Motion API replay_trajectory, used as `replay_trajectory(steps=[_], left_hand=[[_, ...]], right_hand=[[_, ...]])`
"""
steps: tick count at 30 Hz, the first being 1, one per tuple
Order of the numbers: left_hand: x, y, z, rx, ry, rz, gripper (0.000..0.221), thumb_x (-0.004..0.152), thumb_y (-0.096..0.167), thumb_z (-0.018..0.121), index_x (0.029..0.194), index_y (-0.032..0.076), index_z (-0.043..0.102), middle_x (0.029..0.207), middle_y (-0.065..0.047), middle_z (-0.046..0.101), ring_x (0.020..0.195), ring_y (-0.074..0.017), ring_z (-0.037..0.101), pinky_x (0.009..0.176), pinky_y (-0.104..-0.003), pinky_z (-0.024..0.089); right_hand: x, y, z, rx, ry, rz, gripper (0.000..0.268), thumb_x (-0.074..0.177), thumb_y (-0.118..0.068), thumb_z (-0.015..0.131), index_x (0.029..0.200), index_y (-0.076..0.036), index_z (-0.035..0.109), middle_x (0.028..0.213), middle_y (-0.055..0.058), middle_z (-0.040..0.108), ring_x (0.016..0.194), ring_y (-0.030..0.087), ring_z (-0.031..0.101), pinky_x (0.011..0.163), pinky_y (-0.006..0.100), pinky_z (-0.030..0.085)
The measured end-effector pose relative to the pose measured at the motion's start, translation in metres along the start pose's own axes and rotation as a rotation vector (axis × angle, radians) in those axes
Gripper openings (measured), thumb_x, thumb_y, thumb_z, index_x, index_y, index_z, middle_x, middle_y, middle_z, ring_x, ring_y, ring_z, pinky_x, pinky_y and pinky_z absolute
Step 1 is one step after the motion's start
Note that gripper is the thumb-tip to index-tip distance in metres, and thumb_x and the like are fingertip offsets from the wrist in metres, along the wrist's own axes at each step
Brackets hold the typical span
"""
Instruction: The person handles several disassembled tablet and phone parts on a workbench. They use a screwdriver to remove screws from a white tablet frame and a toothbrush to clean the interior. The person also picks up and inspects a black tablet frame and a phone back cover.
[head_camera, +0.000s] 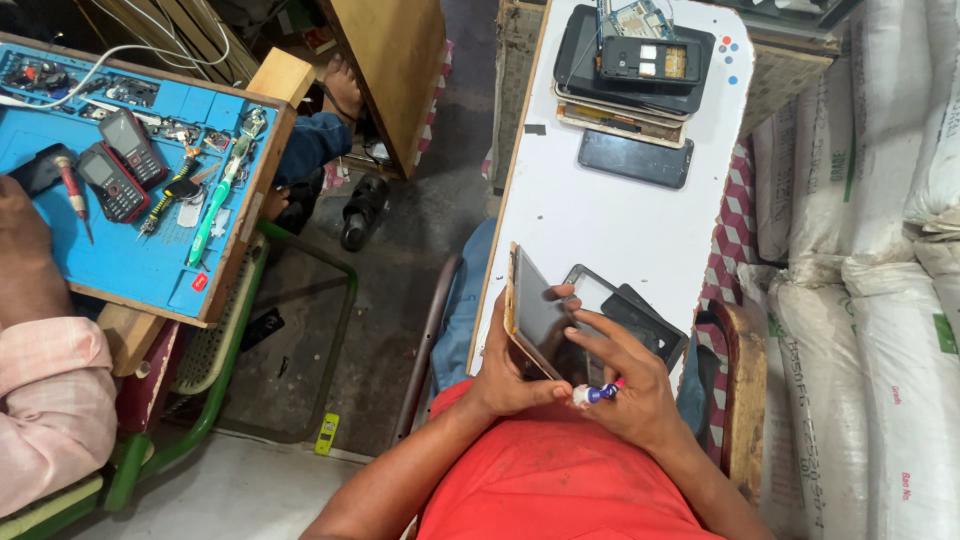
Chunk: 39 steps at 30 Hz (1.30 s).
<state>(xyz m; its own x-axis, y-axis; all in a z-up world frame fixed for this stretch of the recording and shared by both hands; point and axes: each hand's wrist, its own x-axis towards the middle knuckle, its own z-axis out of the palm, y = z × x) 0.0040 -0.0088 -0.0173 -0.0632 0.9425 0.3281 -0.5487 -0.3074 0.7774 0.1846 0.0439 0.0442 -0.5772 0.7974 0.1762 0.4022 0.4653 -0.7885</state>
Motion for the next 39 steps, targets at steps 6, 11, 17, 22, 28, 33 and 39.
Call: replay_trajectory(steps=[6,11,17,22,28,33,39], left_hand=[[0.0,-0.007,0.002,0.407,0.274,-0.171,0.134,0.062,0.027,0.098,0.165,0.015,0.013,0.142,-0.018,0.056,0.129,-0.0244,0.061,0.096,-0.035,0.062],[0.007,-0.01,0.002,0.4,0.381,-0.162,0.079,0.093,0.014,0.083,0.159,0.007,0.04,0.115,-0.018,0.068,0.102,-0.0207,0.069,0.086,-0.03,0.058],[0.012,0.003,0.002,0.097,0.36,-0.222,0.058,0.096,0.006,0.068,0.147,0.003,0.041,0.118,-0.016,0.074,0.105,-0.0168,0.072,0.089,-0.029,0.06],[0.009,0.0,-0.002,0.111,0.396,-0.201,0.045,0.095,0.003,0.07,0.136,-0.006,0.053,0.116,-0.019,0.075,0.105,-0.0183,0.073,0.09,-0.03,0.06],[0.007,-0.004,-0.005,0.133,0.348,-0.184,0.035,0.096,0.0,0.071,0.127,-0.008,0.057,0.112,-0.02,0.076,0.103,-0.0182,0.073,0.087,-0.031,0.06],[0.012,0.023,-0.006,0.345,0.27,-0.207,0.041,0.095,0.004,0.071,0.133,-0.008,0.061,0.114,-0.016,0.078,0.103,-0.0144,0.073,0.089,-0.027,0.059],[0.02,0.028,-0.004,0.337,0.247,-0.32,0.044,0.095,0.01,0.069,0.135,-0.006,0.06,0.107,-0.013,0.077,0.094,-0.0106,0.071,0.082,-0.025,0.058]], right_hand=[[-0.005,0.01,-0.003,-0.025,-0.063,-0.172,0.067,0.076,-0.038,0.085,0.128,0.0,0.064,0.125,0.017,0.067,0.094,0.024,0.071,0.07,0.032,0.059],[-0.021,0.051,0.011,0.514,0.045,0.282,0.031,0.096,-0.021,0.064,0.115,0.003,0.072,0.099,0.01,0.079,0.084,0.016,0.075,0.072,0.029,0.06],[-0.032,0.081,0.02,0.59,0.044,0.414,0.031,0.096,-0.017,0.066,0.115,0.007,0.072,0.094,0.012,0.077,0.082,0.015,0.071,0.071,0.027,0.058],[-0.027,0.073,0.022,0.502,0.127,0.334,0.029,0.092,-0.013,0.071,0.113,0.006,0.071,0.095,0.012,0.078,0.084,0.014,0.071,0.073,0.026,0.057],[-0.031,0.08,0.023,0.708,0.12,0.339,0.026,0.092,-0.01,0.074,0.11,0.008,0.073,0.095,0.012,0.077,0.083,0.013,0.07,0.072,0.027,0.057],[-0.019,0.099,0.01,0.585,0.051,0.481,0.024,0.098,-0.015,0.072,0.109,0.007,0.075,0.084,0.009,0.068,0.061,0.013,0.052,0.053,0.025,0.041],[-0.004,0.089,0.002,0.611,0.118,0.381,0.026,0.089,-0.018,0.08,0.098,0.006,0.073,0.077,0.006,0.072,0.059,0.004,0.056,0.047,0.019,0.039]])
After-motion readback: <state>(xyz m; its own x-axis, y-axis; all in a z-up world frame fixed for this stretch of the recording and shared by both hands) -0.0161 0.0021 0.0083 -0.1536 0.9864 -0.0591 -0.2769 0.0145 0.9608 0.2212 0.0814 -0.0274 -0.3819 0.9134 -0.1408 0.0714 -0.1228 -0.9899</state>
